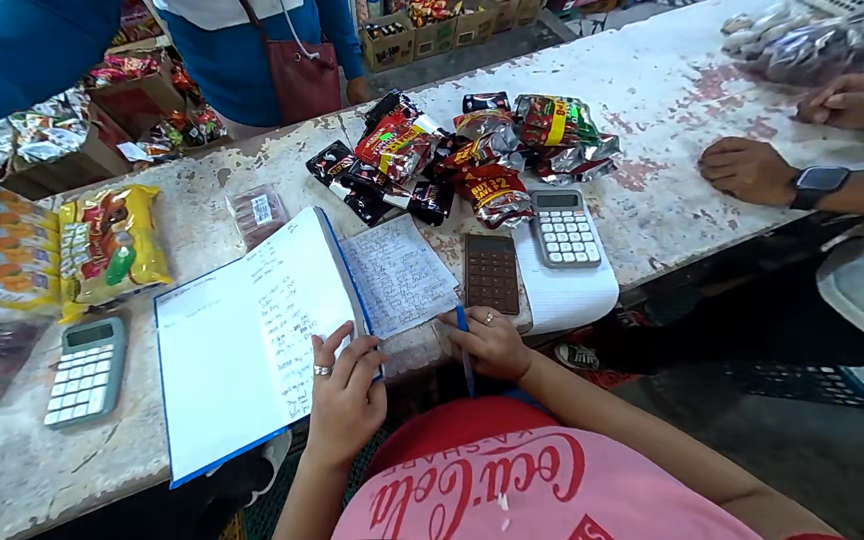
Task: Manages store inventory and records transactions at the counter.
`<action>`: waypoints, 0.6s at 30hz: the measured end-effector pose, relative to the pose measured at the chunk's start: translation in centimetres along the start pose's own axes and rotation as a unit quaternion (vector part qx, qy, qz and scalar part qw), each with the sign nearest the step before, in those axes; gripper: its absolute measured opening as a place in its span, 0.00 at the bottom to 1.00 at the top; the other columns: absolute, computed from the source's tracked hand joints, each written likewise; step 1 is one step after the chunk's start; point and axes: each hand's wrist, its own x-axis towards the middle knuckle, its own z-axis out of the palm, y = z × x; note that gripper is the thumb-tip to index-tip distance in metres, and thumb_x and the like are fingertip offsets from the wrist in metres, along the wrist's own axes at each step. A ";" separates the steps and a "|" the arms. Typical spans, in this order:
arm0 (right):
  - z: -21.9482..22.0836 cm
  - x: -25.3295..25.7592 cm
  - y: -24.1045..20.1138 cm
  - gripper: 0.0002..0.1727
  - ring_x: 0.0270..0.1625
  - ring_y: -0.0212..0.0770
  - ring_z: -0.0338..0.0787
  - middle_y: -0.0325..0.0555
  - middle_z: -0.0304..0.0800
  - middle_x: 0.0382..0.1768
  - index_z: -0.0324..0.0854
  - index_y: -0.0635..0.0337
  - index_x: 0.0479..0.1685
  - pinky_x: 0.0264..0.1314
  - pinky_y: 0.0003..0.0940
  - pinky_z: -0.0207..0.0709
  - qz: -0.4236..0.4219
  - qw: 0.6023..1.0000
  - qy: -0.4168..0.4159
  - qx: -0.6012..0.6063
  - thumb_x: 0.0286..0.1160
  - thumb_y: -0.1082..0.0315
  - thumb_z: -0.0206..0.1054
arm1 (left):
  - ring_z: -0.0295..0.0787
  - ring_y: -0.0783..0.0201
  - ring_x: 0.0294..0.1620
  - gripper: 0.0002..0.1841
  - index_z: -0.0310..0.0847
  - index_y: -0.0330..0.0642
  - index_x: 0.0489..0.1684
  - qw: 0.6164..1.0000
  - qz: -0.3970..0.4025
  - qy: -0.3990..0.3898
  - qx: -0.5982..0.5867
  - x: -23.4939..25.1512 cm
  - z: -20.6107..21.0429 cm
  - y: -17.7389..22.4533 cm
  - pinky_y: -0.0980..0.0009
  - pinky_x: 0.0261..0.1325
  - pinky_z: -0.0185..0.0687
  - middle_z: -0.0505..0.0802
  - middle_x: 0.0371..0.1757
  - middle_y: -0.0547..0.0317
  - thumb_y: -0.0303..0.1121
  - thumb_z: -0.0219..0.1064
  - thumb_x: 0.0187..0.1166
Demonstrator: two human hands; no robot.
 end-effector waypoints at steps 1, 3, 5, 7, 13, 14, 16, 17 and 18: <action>0.0 0.0 0.0 0.09 0.50 0.46 0.92 0.46 0.96 0.53 0.85 0.50 0.45 0.53 0.36 0.82 0.000 1.000 0.002 0.001 0.82 0.62 0.59 | 0.74 0.54 0.81 0.09 0.83 0.54 0.45 1.000 -0.001 0.001 -0.001 0.0 -0.1 0.0 0.47 0.89 0.49 0.92 0.60 0.62 0.32 0.58 0.76; 0.0 0.1 0.0 0.10 0.51 0.45 0.92 0.46 0.96 0.51 0.85 0.51 0.44 0.55 0.36 0.81 0.000 1.000 0.000 0.000 0.82 0.62 0.59 | 0.73 0.54 0.81 0.09 0.84 0.54 0.45 1.000 -0.003 0.009 -0.013 0.1 -0.3 -0.1 0.47 0.89 0.50 0.92 0.60 0.62 0.31 0.58 0.75; 0.0 0.1 0.0 0.10 0.53 0.45 0.92 0.45 0.96 0.52 0.85 0.50 0.45 0.58 0.37 0.80 0.000 1.000 -0.008 -0.005 0.82 0.62 0.58 | 0.73 0.54 0.81 0.09 0.83 0.53 0.45 1.000 -0.006 0.017 -0.022 0.2 -0.6 -0.3 0.48 0.89 0.51 0.92 0.60 0.62 0.31 0.59 0.74; 0.1 0.1 0.0 0.10 0.56 0.46 0.92 0.46 0.96 0.54 0.84 0.50 0.45 0.60 0.38 0.80 0.002 1.000 -0.017 -0.011 0.83 0.62 0.57 | 0.73 0.55 0.82 0.09 0.83 0.53 0.45 0.999 -0.009 0.022 -0.027 0.3 -0.8 -0.4 0.50 0.90 0.50 0.91 0.61 0.62 0.31 0.59 0.74; 0.0 0.4 -0.1 0.11 0.60 0.48 0.93 0.49 0.95 0.59 0.85 0.51 0.47 0.62 0.41 0.82 0.019 0.998 -0.046 -0.024 0.83 0.62 0.57 | 0.73 0.55 0.81 0.09 0.83 0.53 0.44 0.999 -0.009 0.016 -0.027 0.2 -0.6 -0.4 0.49 0.90 0.49 0.92 0.60 0.61 0.31 0.58 0.75; 0.0 0.4 -0.2 0.10 0.61 0.49 0.93 0.49 0.95 0.60 0.85 0.51 0.47 0.61 0.41 0.82 0.021 0.998 -0.048 -0.025 0.82 0.63 0.57 | 0.73 0.54 0.81 0.09 0.84 0.53 0.44 1.000 -0.007 0.012 -0.025 0.2 -0.5 -0.4 0.48 0.89 0.49 0.92 0.60 0.61 0.31 0.58 0.75; 0.0 0.5 -0.2 0.10 0.62 0.49 0.92 0.49 0.94 0.60 0.85 0.51 0.47 0.62 0.42 0.82 0.029 0.998 -0.055 -0.024 0.81 0.64 0.58 | 0.72 0.53 0.82 0.10 0.84 0.53 0.45 1.000 -0.005 0.006 -0.021 0.1 -0.2 -0.4 0.46 0.89 0.48 0.92 0.60 0.61 0.31 0.58 0.75; 0.0 0.6 -0.3 0.10 0.63 0.50 0.92 0.49 0.94 0.61 0.86 0.52 0.47 0.62 0.42 0.83 0.034 0.997 -0.061 -0.024 0.81 0.64 0.58 | 0.72 0.53 0.82 0.10 0.84 0.53 0.45 1.000 -0.004 0.004 -0.018 0.0 -0.1 -0.5 0.46 0.89 0.47 0.92 0.60 0.61 0.31 0.58 0.75; 0.0 0.7 -0.3 0.11 0.64 0.50 0.92 0.50 0.94 0.62 0.86 0.52 0.48 0.62 0.43 0.83 0.039 0.997 -0.065 -0.023 0.81 0.63 0.58 | 0.72 0.53 0.82 0.10 0.84 0.53 0.45 1.000 -0.003 0.002 -0.016 -0.1 0.0 -0.5 0.45 0.89 0.47 0.92 0.61 0.61 0.31 0.58 0.75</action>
